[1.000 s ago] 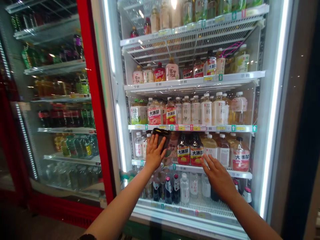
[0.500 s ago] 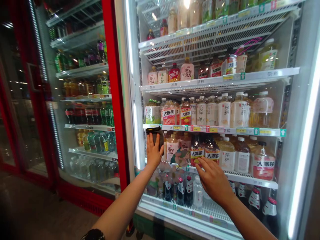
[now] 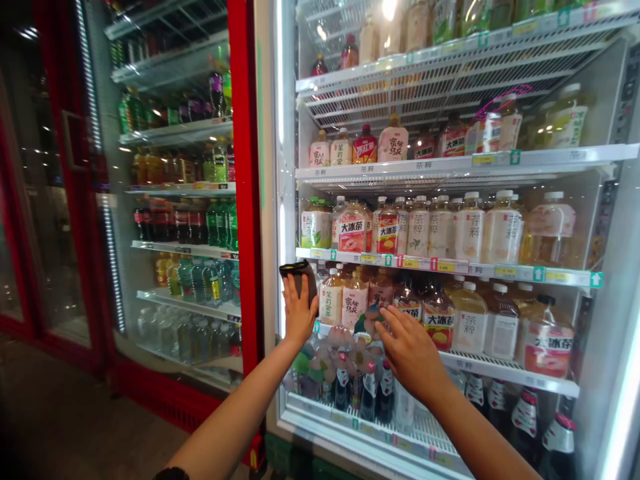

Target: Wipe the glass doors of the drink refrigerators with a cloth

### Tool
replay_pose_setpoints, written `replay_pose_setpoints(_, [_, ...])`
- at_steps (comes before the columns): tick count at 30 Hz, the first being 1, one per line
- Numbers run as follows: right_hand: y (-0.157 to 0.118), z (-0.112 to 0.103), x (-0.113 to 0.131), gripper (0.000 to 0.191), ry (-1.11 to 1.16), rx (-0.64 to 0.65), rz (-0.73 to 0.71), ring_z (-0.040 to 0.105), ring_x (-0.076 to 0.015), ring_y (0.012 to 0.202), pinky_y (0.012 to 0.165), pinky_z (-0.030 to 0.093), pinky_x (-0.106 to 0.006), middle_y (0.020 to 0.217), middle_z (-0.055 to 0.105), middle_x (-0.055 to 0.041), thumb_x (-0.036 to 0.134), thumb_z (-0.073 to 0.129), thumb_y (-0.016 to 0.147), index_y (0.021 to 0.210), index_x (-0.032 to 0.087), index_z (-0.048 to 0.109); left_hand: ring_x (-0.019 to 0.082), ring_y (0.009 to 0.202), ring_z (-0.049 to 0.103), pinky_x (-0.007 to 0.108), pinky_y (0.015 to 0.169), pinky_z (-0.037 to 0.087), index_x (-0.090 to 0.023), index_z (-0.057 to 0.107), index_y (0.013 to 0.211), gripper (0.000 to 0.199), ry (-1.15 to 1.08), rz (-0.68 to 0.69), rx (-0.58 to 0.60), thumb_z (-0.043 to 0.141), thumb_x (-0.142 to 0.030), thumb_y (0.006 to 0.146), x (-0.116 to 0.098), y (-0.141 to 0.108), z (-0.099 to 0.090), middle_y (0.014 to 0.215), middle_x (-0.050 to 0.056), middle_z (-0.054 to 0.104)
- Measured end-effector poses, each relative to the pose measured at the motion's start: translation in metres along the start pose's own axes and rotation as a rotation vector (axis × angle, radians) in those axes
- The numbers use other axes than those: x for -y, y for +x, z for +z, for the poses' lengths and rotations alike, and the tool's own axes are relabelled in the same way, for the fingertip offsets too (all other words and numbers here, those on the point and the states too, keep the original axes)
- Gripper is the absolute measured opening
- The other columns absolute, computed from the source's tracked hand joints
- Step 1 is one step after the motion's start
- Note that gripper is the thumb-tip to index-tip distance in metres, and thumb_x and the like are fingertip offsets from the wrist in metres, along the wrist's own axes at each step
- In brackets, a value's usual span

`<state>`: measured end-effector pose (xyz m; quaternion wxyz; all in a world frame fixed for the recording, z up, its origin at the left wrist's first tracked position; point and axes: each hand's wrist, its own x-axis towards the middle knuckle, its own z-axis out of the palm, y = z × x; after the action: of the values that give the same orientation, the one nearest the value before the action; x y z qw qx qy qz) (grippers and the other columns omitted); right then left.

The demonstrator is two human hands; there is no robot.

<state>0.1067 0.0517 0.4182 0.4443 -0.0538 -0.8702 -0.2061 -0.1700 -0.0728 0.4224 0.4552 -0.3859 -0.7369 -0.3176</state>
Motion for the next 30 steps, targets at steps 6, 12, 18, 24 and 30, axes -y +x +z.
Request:
replay_pose_setpoints(6, [0.021, 0.008, 0.013, 0.039, -0.025, 0.012, -0.017, 0.052, -0.0295, 0.134, 0.111, 0.042, -0.047, 0.140, 0.062, -0.0157, 0.014, 0.054, 0.085, 0.120, 0.017, 0.071, 0.032, 0.157, 0.006, 0.060, 0.124, 0.020, -0.034, 0.028, 0.159, 0.070, 0.004, 0.280, 0.075, 0.058, -0.028, 0.096, 0.005, -0.001, 0.003, 0.171, 0.009, 0.008])
replay_pose_setpoints(12, [0.031, 0.020, 0.015, 0.043, -0.031, 0.016, -0.021, 0.048, -0.0305, 0.139, 0.114, 0.041, -0.049, 0.145, 0.058, -0.0164, 0.012, 0.054, 0.085, 0.125, 0.017, 0.069, 0.032, 0.157, 0.000, 0.061, 0.123, 0.020, -0.027, 0.017, 0.162, 0.070, -0.020, -0.045, -0.048, 0.050, -0.034, 0.100, 0.025, 0.016, -0.002, 0.171, 0.013, -0.002])
replay_pose_setpoints(18, [0.036, 0.045, 0.018, 0.061, -0.038, 0.049, 0.005, 0.024, -0.0328, 0.153, 0.115, 0.042, -0.051, 0.166, 0.026, -0.0162, 0.005, 0.050, 0.085, 0.145, 0.017, 0.053, 0.031, 0.157, 0.006, 0.057, 0.125, 0.021, -0.034, 0.022, 0.161, 0.071, 0.024, 0.123, 0.035, 0.055, -0.034, 0.098, 0.046, 0.006, -0.007, 0.171, 0.008, 0.005])
replay_pose_setpoints(24, [0.033, 0.065, 0.020, 0.069, -0.120, 0.042, 0.004, 0.017, -0.0378, 0.154, 0.113, 0.042, -0.058, 0.168, 0.015, -0.0184, 0.002, 0.048, 0.085, 0.153, 0.013, 0.042, 0.033, 0.157, 0.006, 0.056, 0.123, 0.025, -0.024, 0.021, 0.162, 0.068, 0.080, -0.064, -0.058, 0.049, -0.032, 0.100, 0.074, 0.001, -0.009, 0.170, 0.015, 0.004])
replay_pose_setpoints(30, [0.028, 0.067, 0.015, 0.084, -0.126, 0.019, -0.033, 0.016, -0.0364, 0.154, 0.112, 0.044, -0.057, 0.168, 0.011, -0.0160, -0.002, 0.045, 0.081, 0.161, 0.015, 0.023, 0.032, 0.157, 0.010, 0.056, 0.122, 0.029, -0.030, 0.021, 0.161, 0.073, 0.091, -0.001, -0.018, 0.056, -0.030, 0.097, 0.088, -0.019, -0.001, 0.171, 0.012, 0.012])
